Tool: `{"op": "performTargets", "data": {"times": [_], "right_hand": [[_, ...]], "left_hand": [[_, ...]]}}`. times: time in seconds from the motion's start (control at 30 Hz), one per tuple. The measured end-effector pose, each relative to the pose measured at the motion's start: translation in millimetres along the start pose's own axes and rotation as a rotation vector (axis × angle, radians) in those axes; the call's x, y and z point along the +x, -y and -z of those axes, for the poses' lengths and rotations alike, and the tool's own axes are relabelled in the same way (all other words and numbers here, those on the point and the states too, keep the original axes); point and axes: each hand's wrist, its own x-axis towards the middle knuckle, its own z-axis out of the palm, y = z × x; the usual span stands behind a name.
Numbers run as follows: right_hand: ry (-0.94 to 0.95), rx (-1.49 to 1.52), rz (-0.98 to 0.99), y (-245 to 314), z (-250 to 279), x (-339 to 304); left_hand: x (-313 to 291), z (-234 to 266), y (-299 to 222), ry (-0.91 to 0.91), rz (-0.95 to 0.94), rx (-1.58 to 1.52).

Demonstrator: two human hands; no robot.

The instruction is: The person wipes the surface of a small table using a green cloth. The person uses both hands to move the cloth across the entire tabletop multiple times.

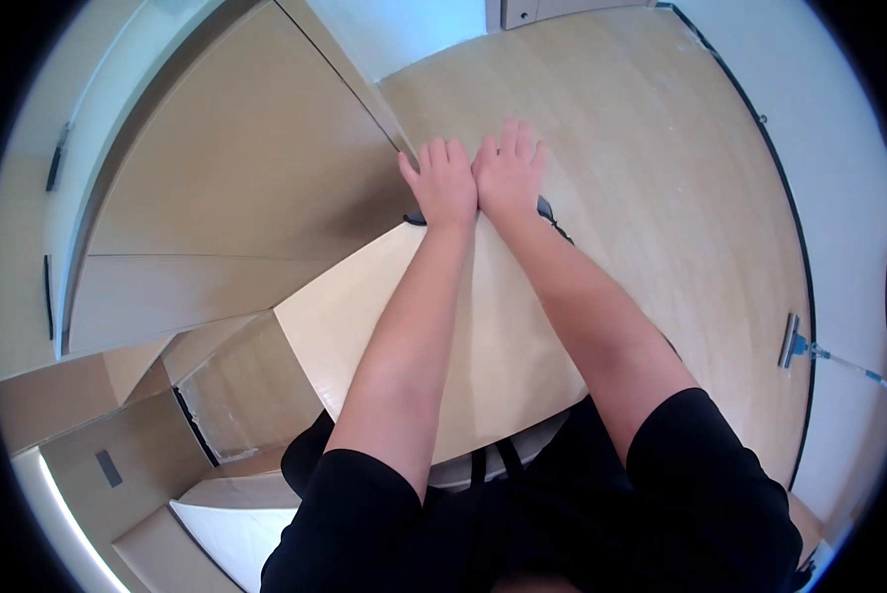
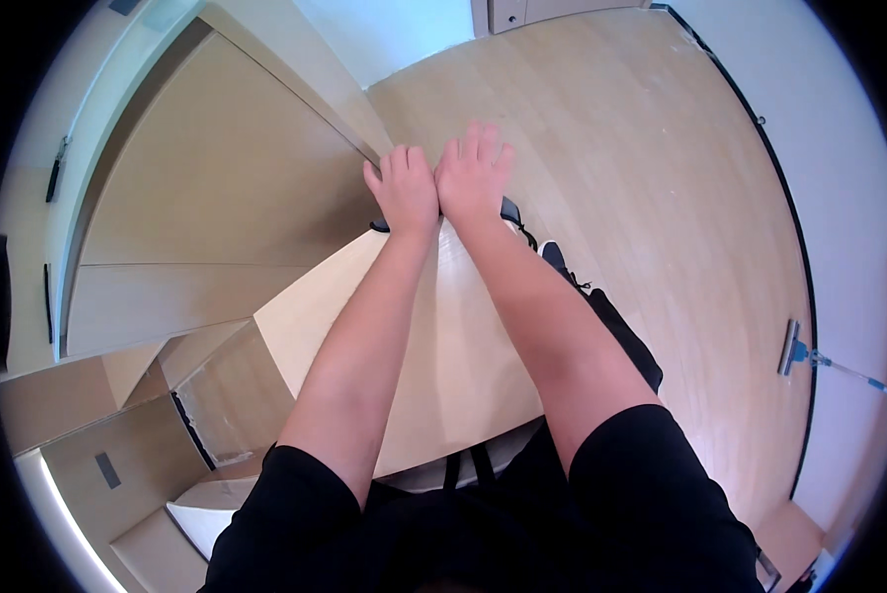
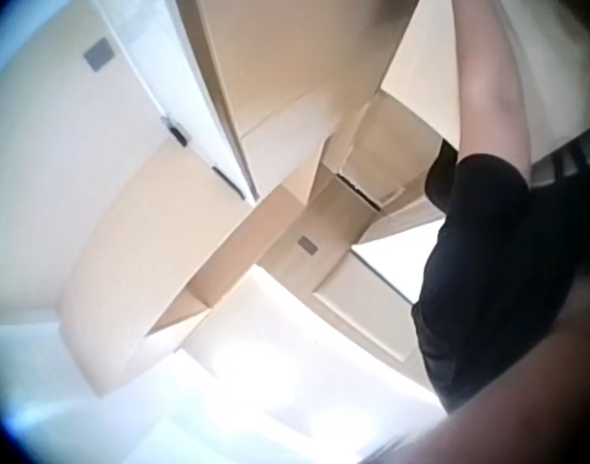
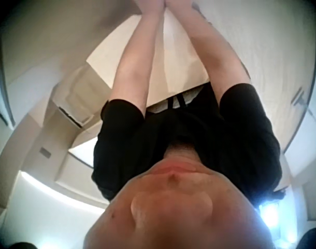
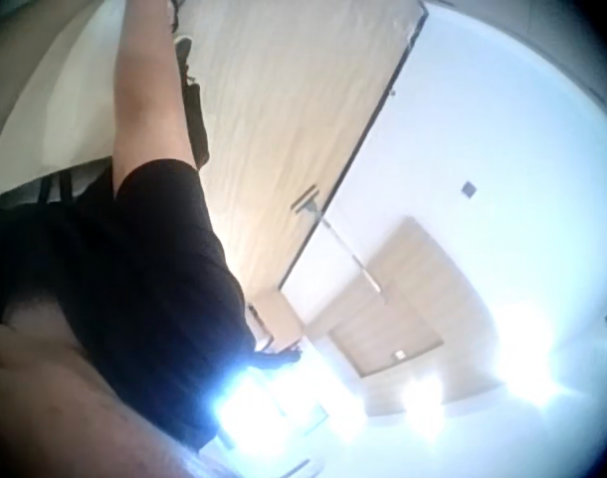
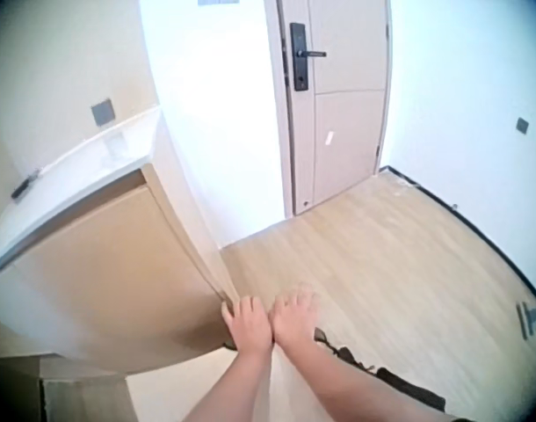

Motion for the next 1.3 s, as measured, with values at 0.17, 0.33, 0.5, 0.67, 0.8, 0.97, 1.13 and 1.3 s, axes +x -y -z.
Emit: {"op": "performTargets", "data": {"times": [0.17, 0.33, 0.5, 0.67, 0.8, 0.97, 1.13, 1.3], "right_hand": [[-0.076, 0.003, 0.050, 13, 16, -54], [-0.026, 0.071, 0.068, 33, 36, -136], [-0.010, 0.118, 0.136, 60, 67, -225], [0.110, 0.152, 0.276, 79, 102, -324], [0.118, 0.208, 0.445, 95, 121, -375], [0.153, 0.227, 0.576, 111, 124, -376], [0.243, 0.344, 0.643, 136, 115, -344], [0.199, 0.351, 0.618, 175, 90, -301]], "left_hand": [[-50, 26, 4, 0.006, 0.048, -0.008], [-128, 72, 16, 0.067, 0.099, 0.005], [-219, 119, 36, 0.094, 0.127, 0.048], [-321, 180, 50, 0.159, 0.167, 0.008], [-383, 216, 58, 0.184, 0.228, 0.011], [-396, 228, 65, 0.173, 0.394, -0.005], [-377, 224, 89, 0.186, 0.507, 0.063], [-332, 211, 130, 0.129, 0.534, 0.079]]}}
